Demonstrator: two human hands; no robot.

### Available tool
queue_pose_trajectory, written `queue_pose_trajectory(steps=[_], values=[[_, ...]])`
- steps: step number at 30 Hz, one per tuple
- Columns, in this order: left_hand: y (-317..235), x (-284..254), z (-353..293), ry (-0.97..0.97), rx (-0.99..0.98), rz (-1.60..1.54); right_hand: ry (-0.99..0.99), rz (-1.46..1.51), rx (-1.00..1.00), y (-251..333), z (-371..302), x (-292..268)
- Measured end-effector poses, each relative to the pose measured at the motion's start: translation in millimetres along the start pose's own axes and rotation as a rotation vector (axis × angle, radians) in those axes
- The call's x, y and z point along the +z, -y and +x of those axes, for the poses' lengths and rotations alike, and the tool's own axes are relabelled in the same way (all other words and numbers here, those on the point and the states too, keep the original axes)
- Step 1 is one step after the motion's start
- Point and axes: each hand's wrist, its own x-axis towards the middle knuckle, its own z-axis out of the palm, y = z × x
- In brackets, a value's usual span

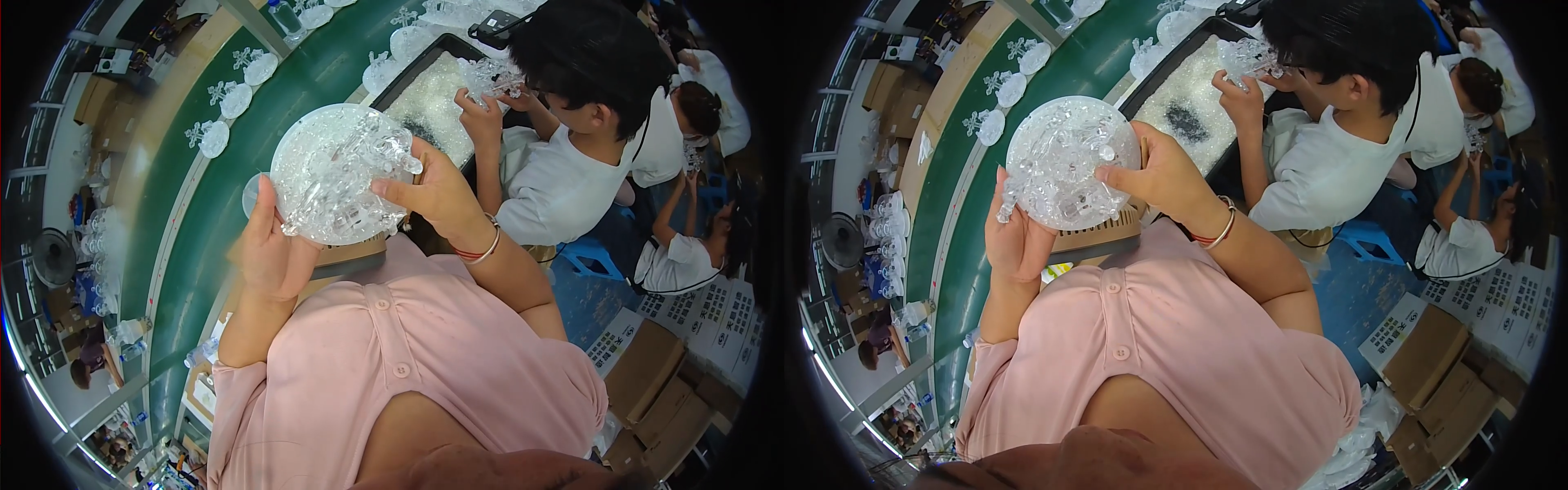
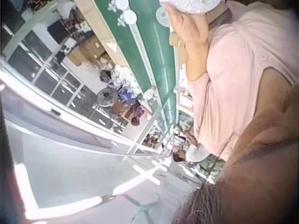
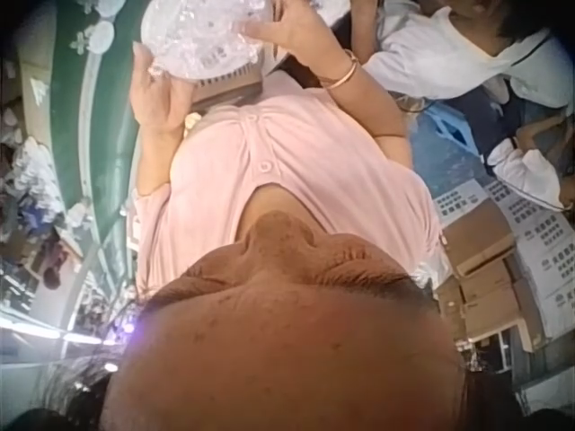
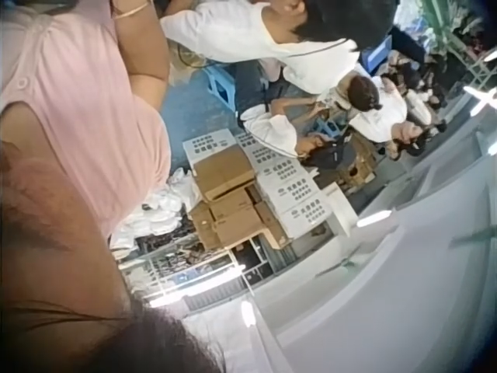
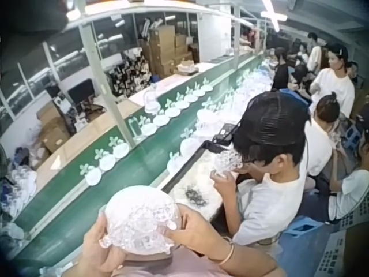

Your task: Applying adhesive to translucent star-shaped plastic components to assemble decorative light fixtures.

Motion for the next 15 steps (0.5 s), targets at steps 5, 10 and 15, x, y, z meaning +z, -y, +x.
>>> queue_pose_trajectory(steps=[5, 10, 15], values=[[-2, -4, -1, 0.061, 0.019, -0.003, 0.053, -0.060, 0.006, 2, -2, -7], [-4, -1, -4, 0.158, -0.018, -0.122, -0.308, -0.866, -0.245, 31, -20, -3], [-7, -1, -1, 0.114, -0.075, -0.153, -0.275, -1.092, -1.034, 37, -13, -10]])
